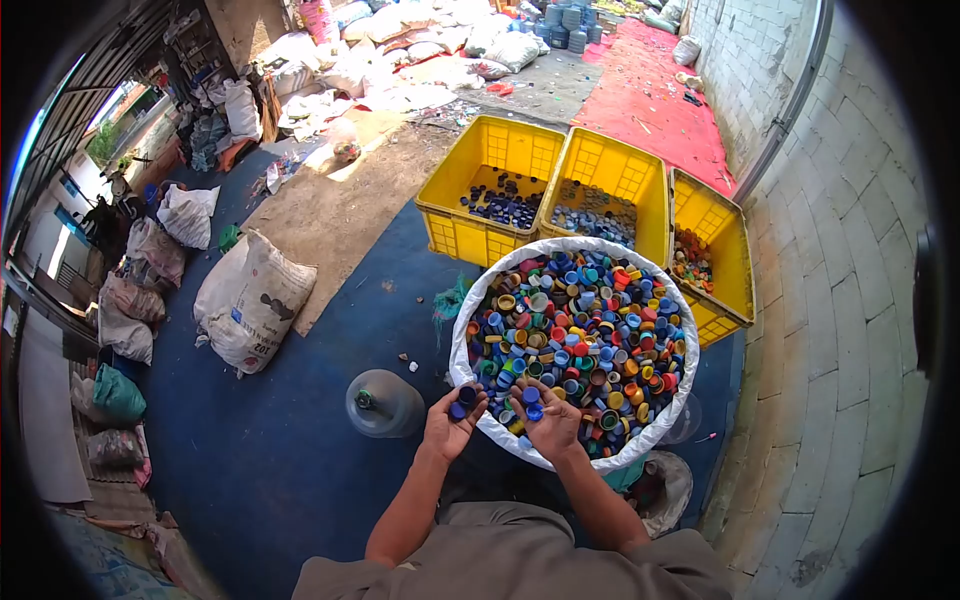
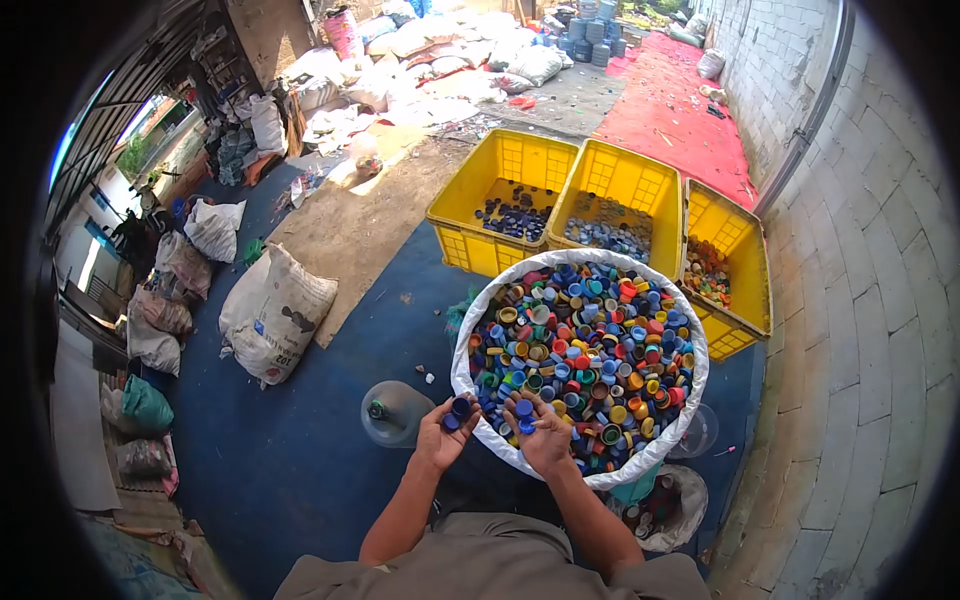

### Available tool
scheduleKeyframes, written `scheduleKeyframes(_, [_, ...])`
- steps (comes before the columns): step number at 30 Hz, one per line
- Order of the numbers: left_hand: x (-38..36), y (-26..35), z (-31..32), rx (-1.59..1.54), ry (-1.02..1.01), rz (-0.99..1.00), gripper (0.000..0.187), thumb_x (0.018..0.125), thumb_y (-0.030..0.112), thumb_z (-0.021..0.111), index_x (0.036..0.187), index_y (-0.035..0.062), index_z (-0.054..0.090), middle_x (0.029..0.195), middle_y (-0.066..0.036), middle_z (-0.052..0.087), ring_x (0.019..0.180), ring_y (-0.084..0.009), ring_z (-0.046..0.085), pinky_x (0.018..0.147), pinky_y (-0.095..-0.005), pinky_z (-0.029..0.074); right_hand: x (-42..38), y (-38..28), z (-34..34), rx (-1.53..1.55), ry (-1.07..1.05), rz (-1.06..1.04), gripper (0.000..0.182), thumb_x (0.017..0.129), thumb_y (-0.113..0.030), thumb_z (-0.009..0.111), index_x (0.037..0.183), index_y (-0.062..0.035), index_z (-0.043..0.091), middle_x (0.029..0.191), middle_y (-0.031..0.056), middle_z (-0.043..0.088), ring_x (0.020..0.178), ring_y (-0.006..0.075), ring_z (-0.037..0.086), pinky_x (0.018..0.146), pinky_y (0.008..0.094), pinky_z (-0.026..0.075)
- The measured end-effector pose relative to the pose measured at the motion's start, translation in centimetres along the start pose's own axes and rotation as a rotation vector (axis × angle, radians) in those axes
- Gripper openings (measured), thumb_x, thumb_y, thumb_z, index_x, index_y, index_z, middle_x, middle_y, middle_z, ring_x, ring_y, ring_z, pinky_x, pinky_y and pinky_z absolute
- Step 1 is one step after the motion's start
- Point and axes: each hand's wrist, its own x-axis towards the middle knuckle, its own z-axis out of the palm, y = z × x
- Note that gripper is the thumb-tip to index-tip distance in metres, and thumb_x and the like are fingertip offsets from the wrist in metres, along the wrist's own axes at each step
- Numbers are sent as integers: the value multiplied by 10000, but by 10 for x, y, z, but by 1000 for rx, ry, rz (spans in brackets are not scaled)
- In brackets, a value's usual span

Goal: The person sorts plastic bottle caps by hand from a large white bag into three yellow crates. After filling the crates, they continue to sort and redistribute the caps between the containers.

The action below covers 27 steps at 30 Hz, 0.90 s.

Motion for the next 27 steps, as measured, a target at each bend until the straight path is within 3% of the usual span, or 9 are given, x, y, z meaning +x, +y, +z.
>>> scheduleKeyframes(6, [-28,67,-52,-87,-139,-13,409,868,79,444,1239,-92,465,1214,-219,544,1151,-334,536,1028,-432,437,-6,91,20,-155,60,-67,699,569,125,419,1267,93,420,1313,230,444,1266,387,441,1122,484,337])
scheduleKeyframes(14, [-91,201,-130,-158,-158,27,437,856,47,371,1257,-112,438,1265,-252,510,1201,-353,496,1056,-433,406,23,232,62,-97,91,-54,727,557,210,372,1277,110,387,1301,258,435,1258,393,448,1091,471,401])
scheduleKeyframes(20, [-103,293,-147,-160,-178,86,424,988,194,308,1269,-94,442,1261,-233,516,1210,-341,493,1058,-447,396,65,291,101,-138,42,23,726,550,213,388,1268,110,431,1271,242,479,1225,386,484,1068,459,431])
scheduleKeyframes(23, [-84,325,-154,-134,-241,70,475,1021,300,287,1273,-69,451,1258,-208,524,1208,-330,496,1054,-448,396,96,313,109,-206,3,47,714,548,210,399,1252,106,457,1267,234,489,1210,377,500,1056,450,444])
scheduleKeyframes(27, [-47,371,-156,-93,-209,-7,470,1024,328,304,1252,-46,472,1259,-181,532,1206,-308,499,1045,-435,399,147,343,121,-185,14,46,696,555,210,410,1241,107,469,1266,233,496,1180,371,523,1042,443,457])
